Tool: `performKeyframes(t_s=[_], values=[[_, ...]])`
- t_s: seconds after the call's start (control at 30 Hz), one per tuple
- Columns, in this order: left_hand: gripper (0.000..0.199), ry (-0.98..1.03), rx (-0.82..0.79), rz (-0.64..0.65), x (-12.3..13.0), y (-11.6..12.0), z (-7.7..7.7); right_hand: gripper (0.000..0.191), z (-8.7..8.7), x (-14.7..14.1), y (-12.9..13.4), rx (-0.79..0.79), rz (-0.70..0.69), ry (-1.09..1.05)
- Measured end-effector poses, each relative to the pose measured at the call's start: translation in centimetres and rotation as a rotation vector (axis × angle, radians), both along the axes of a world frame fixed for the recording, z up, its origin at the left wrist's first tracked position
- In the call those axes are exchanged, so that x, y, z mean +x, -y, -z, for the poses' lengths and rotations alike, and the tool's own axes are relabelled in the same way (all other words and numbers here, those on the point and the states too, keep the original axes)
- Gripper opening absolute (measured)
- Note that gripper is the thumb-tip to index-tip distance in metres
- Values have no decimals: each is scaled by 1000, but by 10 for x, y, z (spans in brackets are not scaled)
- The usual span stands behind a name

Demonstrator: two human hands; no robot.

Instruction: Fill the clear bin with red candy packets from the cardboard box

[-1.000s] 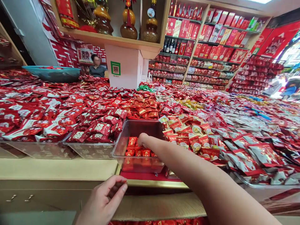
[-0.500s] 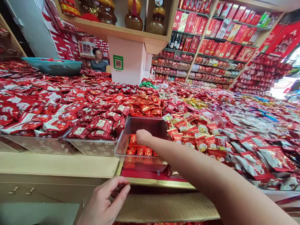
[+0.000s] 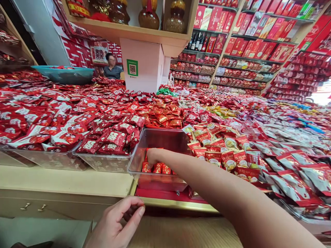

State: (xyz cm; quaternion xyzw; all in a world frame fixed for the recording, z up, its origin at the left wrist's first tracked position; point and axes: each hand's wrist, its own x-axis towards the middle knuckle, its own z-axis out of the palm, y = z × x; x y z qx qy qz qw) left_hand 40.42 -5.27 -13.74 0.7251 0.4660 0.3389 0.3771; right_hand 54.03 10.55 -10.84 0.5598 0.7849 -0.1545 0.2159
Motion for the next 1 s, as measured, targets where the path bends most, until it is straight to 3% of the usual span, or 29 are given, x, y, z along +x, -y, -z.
performKeyframes(t_s=[0.2, 0.53, 0.63, 0.7, 0.8, 0.9, 0.97, 1.0], values=[[13, -33, -25, -5, 1, 0, -3, 28, -1, 2, -12, -56, 3, 113], [16, -130, -19, 12, 0, -2, -8, 17, 9, 6, -11, 30, 59, 74], [15, -144, -21, 13, 0, -2, -8, 15, 4, 7, -8, 61, 83, 30], [15, -137, -24, 9, 0, -3, -7, 17, -10, 9, -1, 129, 101, -29], [16, -109, -29, 7, 1, -3, -7, 28, -51, 19, 38, 301, 115, -172], [17, -68, -53, 28, 1, -2, -9, 25, -87, 36, 118, 362, 49, -409], [18, -64, -70, 39, 2, -1, -11, 17, -79, 50, 179, 190, -96, -690], [18, -71, -72, 41, 3, -1, -12, 17, -61, 55, 207, 37, -169, -811]])
